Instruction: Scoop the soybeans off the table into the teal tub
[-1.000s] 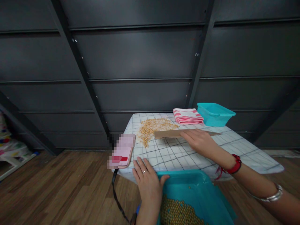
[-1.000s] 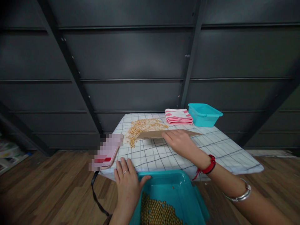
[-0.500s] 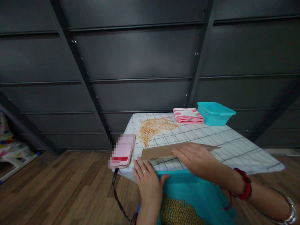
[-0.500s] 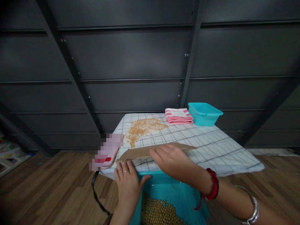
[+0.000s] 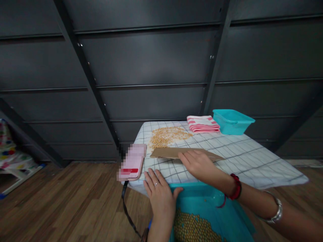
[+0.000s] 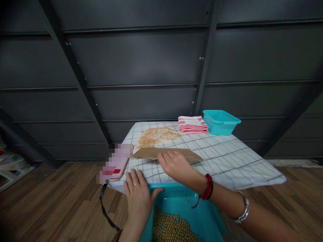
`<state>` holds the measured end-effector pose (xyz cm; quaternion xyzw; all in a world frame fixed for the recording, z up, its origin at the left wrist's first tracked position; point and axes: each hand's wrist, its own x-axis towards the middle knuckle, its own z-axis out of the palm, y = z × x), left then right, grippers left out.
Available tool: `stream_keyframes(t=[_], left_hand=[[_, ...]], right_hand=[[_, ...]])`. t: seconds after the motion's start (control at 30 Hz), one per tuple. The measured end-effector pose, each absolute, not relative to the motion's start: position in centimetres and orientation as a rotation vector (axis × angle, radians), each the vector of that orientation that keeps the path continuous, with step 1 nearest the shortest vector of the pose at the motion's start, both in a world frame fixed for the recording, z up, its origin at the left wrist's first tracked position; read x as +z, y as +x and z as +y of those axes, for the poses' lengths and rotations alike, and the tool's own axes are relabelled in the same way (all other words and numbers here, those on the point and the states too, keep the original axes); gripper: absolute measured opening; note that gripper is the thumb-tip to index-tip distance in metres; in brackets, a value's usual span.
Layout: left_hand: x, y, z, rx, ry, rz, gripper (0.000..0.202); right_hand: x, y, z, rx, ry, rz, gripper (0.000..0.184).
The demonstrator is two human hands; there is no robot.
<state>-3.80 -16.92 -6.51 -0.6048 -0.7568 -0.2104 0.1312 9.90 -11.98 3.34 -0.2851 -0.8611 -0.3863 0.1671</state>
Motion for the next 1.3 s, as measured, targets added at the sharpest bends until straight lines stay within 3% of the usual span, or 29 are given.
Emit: stream_keyframes(t=[0.6, 1.3], left_hand=[[-6.7, -3.9, -16.9, -0.623, -1.770, -2.172, 0.092], [-7.2, -4.0, -16.9, -0.656, -1.741, -2.125, 0.087]], right_hand=[[4.0, 8.7, -14.6, -1.102, -0.836, -2.447, 0.024], [2.5, 12.8, -8.1, -1.144, -0.789, -2.428, 0.023]])
